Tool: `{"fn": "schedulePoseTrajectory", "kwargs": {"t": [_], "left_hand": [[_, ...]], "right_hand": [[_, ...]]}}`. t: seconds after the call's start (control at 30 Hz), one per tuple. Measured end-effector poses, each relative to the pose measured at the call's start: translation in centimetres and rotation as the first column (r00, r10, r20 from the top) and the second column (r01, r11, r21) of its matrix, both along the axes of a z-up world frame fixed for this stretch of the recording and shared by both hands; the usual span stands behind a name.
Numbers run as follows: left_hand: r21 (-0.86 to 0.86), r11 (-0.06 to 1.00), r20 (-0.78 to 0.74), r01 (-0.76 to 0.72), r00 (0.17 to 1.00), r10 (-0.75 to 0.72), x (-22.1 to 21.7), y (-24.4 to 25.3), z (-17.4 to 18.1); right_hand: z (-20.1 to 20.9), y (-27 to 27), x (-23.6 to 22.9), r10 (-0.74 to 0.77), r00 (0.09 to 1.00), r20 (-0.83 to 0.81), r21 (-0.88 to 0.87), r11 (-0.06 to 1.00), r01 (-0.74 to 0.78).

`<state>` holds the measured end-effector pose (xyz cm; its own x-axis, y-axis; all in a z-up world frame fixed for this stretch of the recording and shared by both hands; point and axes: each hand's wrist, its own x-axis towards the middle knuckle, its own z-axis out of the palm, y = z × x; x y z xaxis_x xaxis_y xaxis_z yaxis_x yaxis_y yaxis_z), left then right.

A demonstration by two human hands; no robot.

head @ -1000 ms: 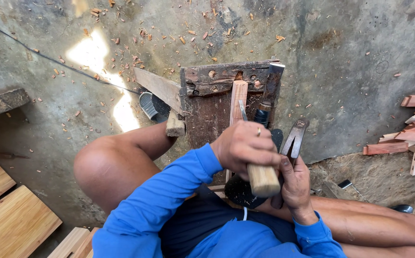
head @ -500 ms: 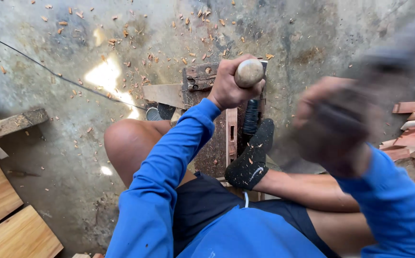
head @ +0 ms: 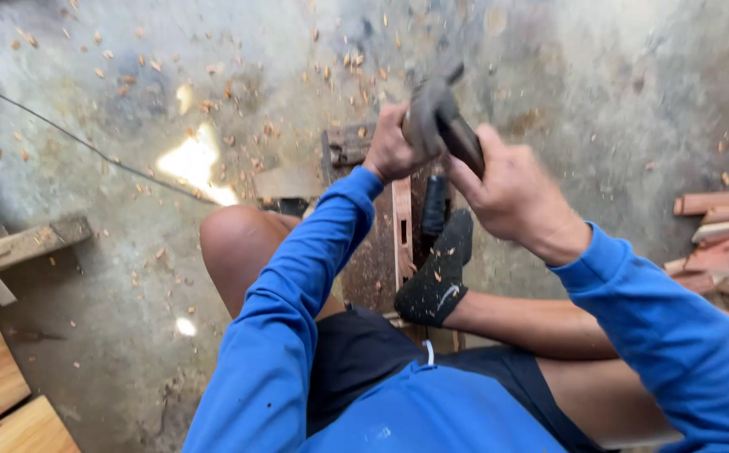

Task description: The user is using a hammer and chisel to create a mortise hole in a piece of wood.

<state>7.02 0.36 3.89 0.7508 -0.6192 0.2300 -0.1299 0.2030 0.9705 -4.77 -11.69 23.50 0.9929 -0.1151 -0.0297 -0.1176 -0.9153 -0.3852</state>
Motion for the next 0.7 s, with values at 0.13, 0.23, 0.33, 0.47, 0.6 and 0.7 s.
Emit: {"fn": "schedulePoseTrajectory", "kwargs": {"t": [0.13,0.23,0.33,0.47,0.6,0.7], "left_hand": [[-0.166,0.975,-0.29,0.145,0.938,-0.189,-0.3,0.9,1.0],[-0.073,0.945,-0.121,0.318,0.938,-0.325,-0.2,2.7,1.2],[-0.492,0.869,-0.46,0.051,0.832,-0.31,0.1,3.8,2.5],[-0.35,0.937,-0.38,-0.002,0.915,-0.14,0.6,3.2,1.5],[-0.207,0.976,-0.348,0.066,0.927,-0.137,0.7,2.0,-0.6],[-0.2,0.977,-0.356,0.071,0.924,-0.14,1.1,2.2,-0.2]], "right_hand": [[-0.6,0.4,-3.3,-0.134,0.98,-0.147,0.091,0.985,0.148],[-2.4,0.9,-7.4,-0.328,0.925,-0.194,0.368,0.849,0.378],[-6.4,2.0,-12.7,-0.518,0.792,-0.324,0.71,0.42,0.565],[-10.5,2.6,-17.7,-0.557,0.669,-0.492,0.689,0.221,0.691],[-12.2,2.7,-19.3,-0.54,0.613,-0.576,0.628,0.188,0.755],[-11.4,2.8,-17.7,-0.537,0.64,-0.549,0.663,0.186,0.725]]}}
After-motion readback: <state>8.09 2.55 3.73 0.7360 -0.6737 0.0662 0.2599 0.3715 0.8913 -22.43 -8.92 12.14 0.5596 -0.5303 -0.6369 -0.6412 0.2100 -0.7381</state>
